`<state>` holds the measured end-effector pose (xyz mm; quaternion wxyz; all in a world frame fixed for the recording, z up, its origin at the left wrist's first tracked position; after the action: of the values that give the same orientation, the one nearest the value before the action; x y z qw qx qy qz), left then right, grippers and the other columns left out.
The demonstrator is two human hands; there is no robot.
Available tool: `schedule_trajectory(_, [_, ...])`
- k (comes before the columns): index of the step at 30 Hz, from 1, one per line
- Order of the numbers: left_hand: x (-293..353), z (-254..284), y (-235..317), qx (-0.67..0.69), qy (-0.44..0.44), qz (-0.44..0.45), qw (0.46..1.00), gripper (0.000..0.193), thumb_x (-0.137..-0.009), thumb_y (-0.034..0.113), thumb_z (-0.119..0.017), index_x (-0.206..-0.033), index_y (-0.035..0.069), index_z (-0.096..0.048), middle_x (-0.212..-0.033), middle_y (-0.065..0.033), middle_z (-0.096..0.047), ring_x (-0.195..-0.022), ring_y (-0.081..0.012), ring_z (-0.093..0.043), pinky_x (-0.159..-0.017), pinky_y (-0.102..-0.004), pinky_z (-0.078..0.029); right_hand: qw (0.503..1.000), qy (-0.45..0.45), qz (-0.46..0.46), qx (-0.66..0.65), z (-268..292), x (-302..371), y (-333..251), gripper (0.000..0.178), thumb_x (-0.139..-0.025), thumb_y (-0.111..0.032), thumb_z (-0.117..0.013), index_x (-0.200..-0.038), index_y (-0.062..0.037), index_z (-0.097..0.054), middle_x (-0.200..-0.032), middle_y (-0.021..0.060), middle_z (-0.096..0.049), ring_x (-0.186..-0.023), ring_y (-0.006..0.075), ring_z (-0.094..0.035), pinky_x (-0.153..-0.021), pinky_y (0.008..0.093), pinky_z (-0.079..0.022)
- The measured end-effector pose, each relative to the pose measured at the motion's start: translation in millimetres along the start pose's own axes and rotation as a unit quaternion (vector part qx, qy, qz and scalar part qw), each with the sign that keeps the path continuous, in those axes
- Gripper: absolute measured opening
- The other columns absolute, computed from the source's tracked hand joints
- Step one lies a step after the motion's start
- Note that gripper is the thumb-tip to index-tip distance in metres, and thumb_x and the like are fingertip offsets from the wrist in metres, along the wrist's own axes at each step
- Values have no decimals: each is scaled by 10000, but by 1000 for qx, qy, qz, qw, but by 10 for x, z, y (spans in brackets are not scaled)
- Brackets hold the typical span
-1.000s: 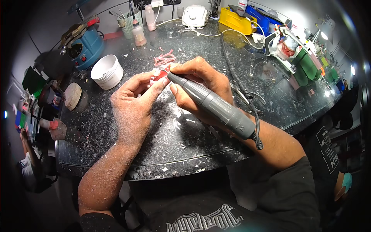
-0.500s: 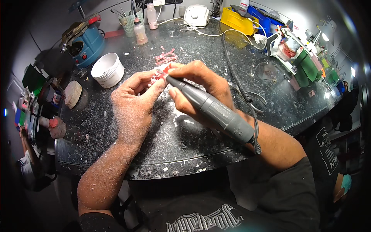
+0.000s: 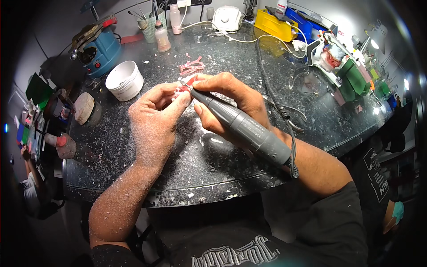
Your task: The person uses a rotary tool to carve and shape a small pink plastic piece held in the left hand. The person rotates the piece to access different surfaces and continues carving until the end of the clip.
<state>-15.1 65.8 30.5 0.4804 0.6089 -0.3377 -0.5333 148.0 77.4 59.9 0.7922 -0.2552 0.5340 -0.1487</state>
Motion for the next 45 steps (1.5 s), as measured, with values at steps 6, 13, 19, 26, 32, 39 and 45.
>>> schedule_trajectory(6, [7, -3, -2, 22, -7, 9, 1000, 182, -944, 14, -724, -1111, -53, -706, -1000, -83, -740, -940, -110, -707, -857, -238, -570, 999, -19, 26, 25, -12, -18, -46, 330, -890, -5, -755, -1189, -3, -614, -1138, 115, -702, -1089, 150, -676, -951, 295, -557])
schedule_trajectory(13, [-4, -32, -29, 52, -15, 32, 998, 188, -944, 7, -714, -1114, -70, -692, -1015, -107, -742, -944, -134, -717, -865, -257, -582, 1000, -11, 22, 5, -2, -22, -25, 332, -887, -7, -757, -1189, -5, -619, -1143, 119, -697, -1054, 156, -691, -918, 279, -567])
schedule_trajectory(19, [-11, -21, -33, 53, -16, 30, 998, 185, -944, 16, -717, -1107, -69, -695, -1010, -116, -744, -939, -138, -720, -863, -262, -585, 1000, 6, -21, -5, 10, -10, 40, 340, -879, -14, -764, -1187, -6, -621, -1124, 116, -699, -1018, 144, -695, -893, 273, -573])
schedule_trajectory(26, [-11, -41, 2, 15, -15, 30, 999, 172, -950, 26, -715, -1099, -57, -705, -998, -105, -749, -936, -129, -719, -853, -253, -579, 1000, 3, -2, 25, 21, -34, -7, 365, -863, -55, -790, -1185, -8, -625, -1086, 104, -700, -987, 141, -701, -873, 276, -577])
schedule_trajectory(32, [-13, -43, -12, 34, -11, 21, 999, 182, -936, 28, -738, -1101, -45, -715, -1010, -87, -752, -938, -100, -706, -849, -231, -560, 999, 18, -25, 19, 40, -21, 34, 335, -875, -61, -769, -1174, -5, -630, -1068, 112, -697, -1005, 155, -702, -884, 291, -577])
schedule_trajectory(39, [-24, -44, 37, 13, -7, -22, 1000, 210, -930, 24, -745, -1133, -26, -726, -1048, -77, -758, -939, -82, -690, -853, -233, -543, 999, 0, 2, 39, 39, -44, -29, 324, -860, -56, -764, -1146, 3, -624, -1096, 142, -700, -1084, 198, -697, -957, 333, -557])
schedule_trajectory(45, [-14, -36, 86, -26, 4, -32, 999, 231, -924, 27, -751, -1152, -3, -735, -1053, -61, -761, -937, -74, -682, -848, -226, -537, 999, 6, 3, 34, 73, -57, -43, 326, -865, -85, -769, -1143, 4, -625, -1105, 147, -699, -1054, 202, -703, -944, 332, -559])
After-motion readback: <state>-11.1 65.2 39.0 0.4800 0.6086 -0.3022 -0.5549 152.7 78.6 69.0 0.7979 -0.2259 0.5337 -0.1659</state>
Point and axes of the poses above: each hand's wrist, its own x-axis away from the middle knuckle, its own z-axis out of the back of the hand, y = z × x, the point moved 9 cm from there along -x, towards the middle knuckle
